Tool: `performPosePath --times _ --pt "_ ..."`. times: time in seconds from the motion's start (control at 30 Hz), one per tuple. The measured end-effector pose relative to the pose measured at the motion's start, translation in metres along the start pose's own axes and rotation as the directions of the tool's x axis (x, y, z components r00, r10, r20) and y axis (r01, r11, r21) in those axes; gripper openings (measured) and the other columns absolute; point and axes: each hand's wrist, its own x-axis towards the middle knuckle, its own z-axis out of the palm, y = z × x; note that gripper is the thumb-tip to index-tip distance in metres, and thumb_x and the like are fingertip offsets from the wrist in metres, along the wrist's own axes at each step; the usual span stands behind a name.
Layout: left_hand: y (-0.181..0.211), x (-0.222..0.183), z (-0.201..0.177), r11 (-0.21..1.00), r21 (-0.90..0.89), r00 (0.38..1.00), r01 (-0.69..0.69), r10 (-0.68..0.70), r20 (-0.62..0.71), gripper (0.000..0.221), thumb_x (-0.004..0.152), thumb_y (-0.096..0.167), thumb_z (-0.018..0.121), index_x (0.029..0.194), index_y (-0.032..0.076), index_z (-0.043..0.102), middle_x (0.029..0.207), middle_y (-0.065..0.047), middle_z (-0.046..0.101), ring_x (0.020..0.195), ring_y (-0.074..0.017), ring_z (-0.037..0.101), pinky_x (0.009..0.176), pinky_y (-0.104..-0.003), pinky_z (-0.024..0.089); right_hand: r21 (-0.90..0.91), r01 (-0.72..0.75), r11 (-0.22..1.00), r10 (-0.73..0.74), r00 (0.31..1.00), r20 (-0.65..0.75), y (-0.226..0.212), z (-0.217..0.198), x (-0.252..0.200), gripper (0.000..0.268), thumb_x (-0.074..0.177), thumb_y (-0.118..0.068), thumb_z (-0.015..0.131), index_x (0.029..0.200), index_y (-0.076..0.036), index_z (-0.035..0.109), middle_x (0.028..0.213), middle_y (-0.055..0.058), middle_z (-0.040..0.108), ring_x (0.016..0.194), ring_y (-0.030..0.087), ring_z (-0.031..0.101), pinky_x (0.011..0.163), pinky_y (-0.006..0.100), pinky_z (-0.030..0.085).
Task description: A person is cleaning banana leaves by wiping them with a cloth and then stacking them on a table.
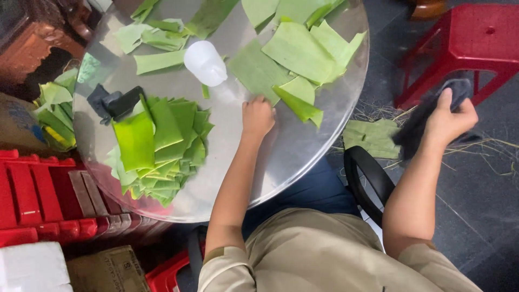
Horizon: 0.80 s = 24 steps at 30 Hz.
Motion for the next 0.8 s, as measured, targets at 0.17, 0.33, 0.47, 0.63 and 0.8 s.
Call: performPosePath --times 0.17,0.33,0.47,0.63,0.8 --pt "-0.019 -0.001 0.029 0.907 0.358 0.945 -0.221 0.29 -0.151 0.018 0.064 0.0 0.067 0.067 0.017 0.067 0.071 -0.003 0.059 0.068 -0.0252 0.056 0.071 -0.04 0.039 0.186 -0.27 0.945 0.253 0.961 0.11 -0.022 0.017 -0.011 0.02 0.105 -0.01 0.075 0.086 -0.011 0.069 0.081 -0.009 0.055 0.08 0.007 0.053 0.074 0.028 0.048" --pt "-0.035 -0.027 -0.009 0.88 0.417 0.941 -0.228 0.309 -0.138 0.014 0.077 -0.001 0.062 0.08 0.011 0.07 0.078 -0.007 0.064 0.077 -0.0269 0.06 0.068 -0.04 0.042 0.416 -0.53 0.739 0.476 0.848 0.235 -0.054 0.018 -0.012 0.009 0.104 -0.016 0.069 0.101 -0.011 0.075 0.086 -0.004 0.065 0.081 0.014 0.068 0.077 0.032 0.062" --pt "-0.048 -0.099 -0.057 0.925 0.308 0.861 -0.224 0.335 -0.382 0.017 0.072 -0.004 0.056 0.082 0.008 0.063 0.083 -0.009 0.06 0.083 -0.0284 0.055 0.075 -0.04 0.042 0.488 -0.721 0.492 0.688 0.665 0.29 -0.082 0.02 -0.011 0.025 0.092 -0.029 0.07 0.111 -0.012 0.074 0.106 0.004 0.078 0.099 0.022 0.078 0.094 0.038 0.068" --pt "-0.069 -0.209 -0.072 0.976 0.166 0.883 -0.14 0.199 -0.424 0.02 0.077 -0.005 0.054 0.093 0.005 0.063 0.098 -0.01 0.065 0.099 -0.0309 0.059 0.079 -0.04 0.038 0.626 -0.718 0.306 0.68 0.624 0.384 -0.094 0.026 -0.026 0.02 0.09 -0.023 0.079 0.101 -0.008 0.072 0.095 0.012 0.077 0.083 0.03 0.076 0.079 0.055 0.071" --pt "-0.073 -0.281 -0.09 0.986 -0.077 0.921 -0.149 0.11 -0.373 0.013 0.086 -0.002 0.056 0.096 0.003 0.064 0.109 -0.012 0.065 0.113 -0.0343 0.062 0.092 -0.049 0.04 0.605 -0.791 0.089 0.333 0.596 0.73 -0.144 0.006 -0.045 0.038 0.095 -0.024 0.07 0.126 -0.004 0.072 0.128 0.014 0.076 0.116 0.027 0.074 0.119 0.042 0.06"
